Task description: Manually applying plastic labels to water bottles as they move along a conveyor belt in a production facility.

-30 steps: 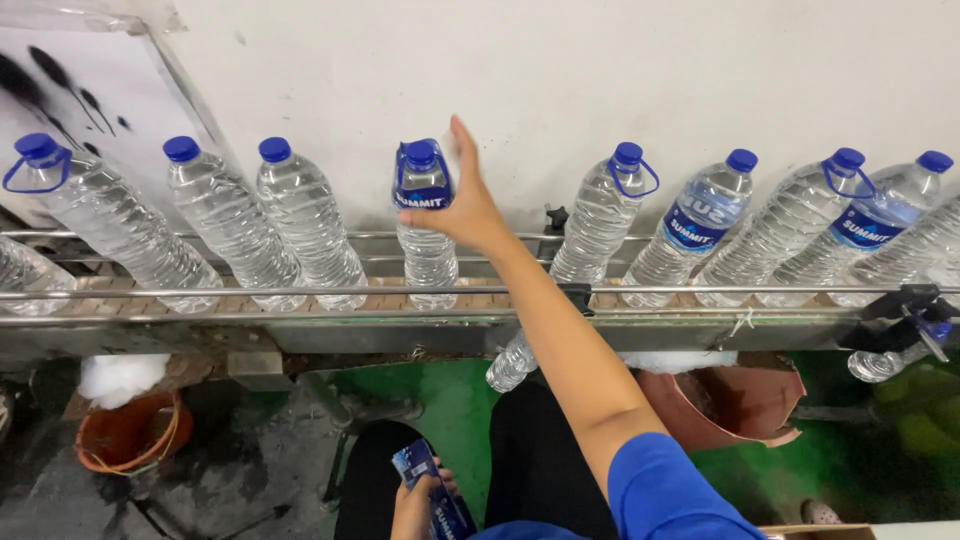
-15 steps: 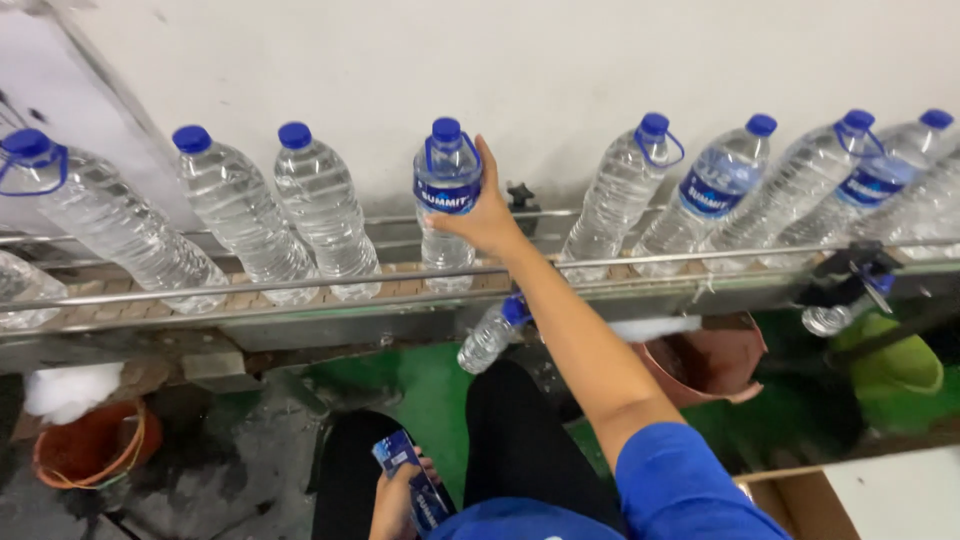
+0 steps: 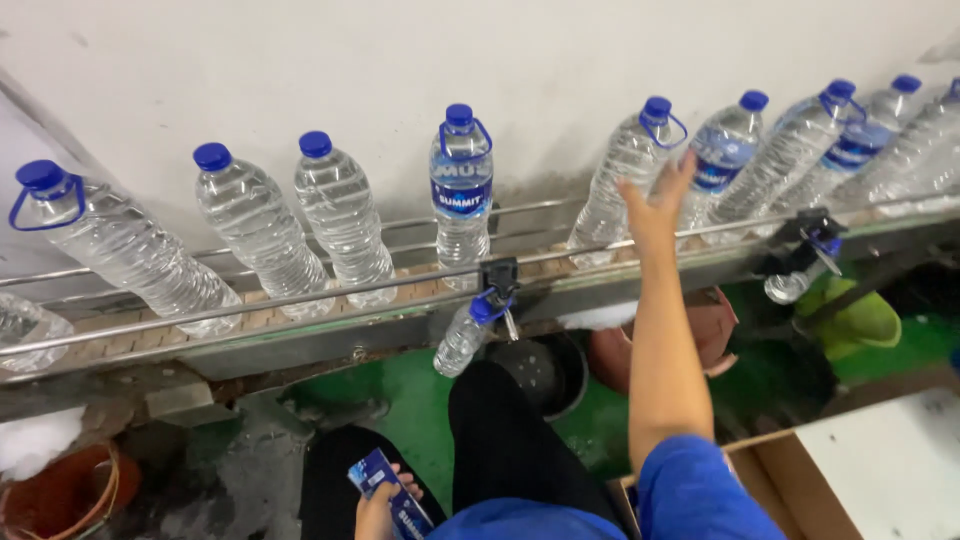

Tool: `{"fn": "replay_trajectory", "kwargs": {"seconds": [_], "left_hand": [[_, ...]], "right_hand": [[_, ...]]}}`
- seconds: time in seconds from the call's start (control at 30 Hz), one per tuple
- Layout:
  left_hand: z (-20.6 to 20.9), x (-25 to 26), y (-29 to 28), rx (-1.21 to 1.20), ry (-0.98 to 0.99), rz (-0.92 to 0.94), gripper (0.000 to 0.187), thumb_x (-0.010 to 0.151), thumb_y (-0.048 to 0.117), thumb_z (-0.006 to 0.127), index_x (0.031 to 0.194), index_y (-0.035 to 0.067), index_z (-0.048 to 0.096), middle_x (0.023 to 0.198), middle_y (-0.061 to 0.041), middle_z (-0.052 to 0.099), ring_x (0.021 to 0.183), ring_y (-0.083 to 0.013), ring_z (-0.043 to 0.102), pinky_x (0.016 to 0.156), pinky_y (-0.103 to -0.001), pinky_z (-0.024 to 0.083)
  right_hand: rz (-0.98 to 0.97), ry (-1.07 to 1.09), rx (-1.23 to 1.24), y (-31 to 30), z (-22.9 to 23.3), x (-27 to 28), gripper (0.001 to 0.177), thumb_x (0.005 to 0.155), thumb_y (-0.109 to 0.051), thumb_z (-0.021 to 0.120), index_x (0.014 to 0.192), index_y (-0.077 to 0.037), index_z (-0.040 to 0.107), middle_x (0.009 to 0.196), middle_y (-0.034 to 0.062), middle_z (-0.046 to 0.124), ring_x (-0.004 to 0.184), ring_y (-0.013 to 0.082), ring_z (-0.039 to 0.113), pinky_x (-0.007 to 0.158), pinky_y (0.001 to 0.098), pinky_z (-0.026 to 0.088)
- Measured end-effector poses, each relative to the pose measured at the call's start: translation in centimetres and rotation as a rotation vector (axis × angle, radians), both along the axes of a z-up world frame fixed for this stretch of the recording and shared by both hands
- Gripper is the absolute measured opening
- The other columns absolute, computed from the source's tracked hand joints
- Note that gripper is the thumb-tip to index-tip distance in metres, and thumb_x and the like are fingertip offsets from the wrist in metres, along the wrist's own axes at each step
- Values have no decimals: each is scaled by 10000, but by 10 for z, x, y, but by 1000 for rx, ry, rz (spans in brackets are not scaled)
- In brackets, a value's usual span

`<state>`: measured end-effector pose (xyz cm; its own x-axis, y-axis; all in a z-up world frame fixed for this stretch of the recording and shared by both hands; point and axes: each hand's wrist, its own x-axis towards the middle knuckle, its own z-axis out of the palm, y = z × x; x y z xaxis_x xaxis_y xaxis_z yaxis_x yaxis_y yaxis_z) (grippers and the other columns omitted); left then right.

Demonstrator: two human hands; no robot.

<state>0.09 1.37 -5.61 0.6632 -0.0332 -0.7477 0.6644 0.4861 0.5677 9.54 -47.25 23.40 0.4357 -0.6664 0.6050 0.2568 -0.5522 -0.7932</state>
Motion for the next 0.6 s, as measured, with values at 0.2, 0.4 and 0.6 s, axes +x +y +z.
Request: {"fn": "replay_trajectory", "kwargs": {"seconds": [0.2, 0.4, 0.6], "left_hand": [[-7, 2, -17, 0, 23, 30, 337, 868, -125, 525, 1186, -158, 632, 945, -358, 654, 825, -451, 637, 825, -558, 545], [-8, -6, -8, -13, -67, 97, 286, 928, -138, 529, 1205, -210, 537, 1129, -430, 612, 967, -523, 628, 967, -620, 534], [-69, 6, 11, 498, -108, -186, 437, 769, 255, 860, 1075, -47, 775, 942, -254, 756, 831, -398, 716, 859, -487, 555]], "right_hand": [[-151, -104, 4, -26, -14, 28, 1070, 768, -197, 989, 1513, -121, 225, 1466, 230, 449, 1306, 398, 547, 1086, 494, 480], [-534, -115, -134, -38, -25, 35, 1097, 731, -507, 954, 1497, -65, 305, 1504, 205, 410, 1332, 436, 542, 1124, 607, 416], [-715, 8, -130, -62, -30, 34, 1144, 731, -835, 737, 1515, -126, 297, 1476, 134, 455, 1346, 415, 550, 1018, 733, 331]]}}
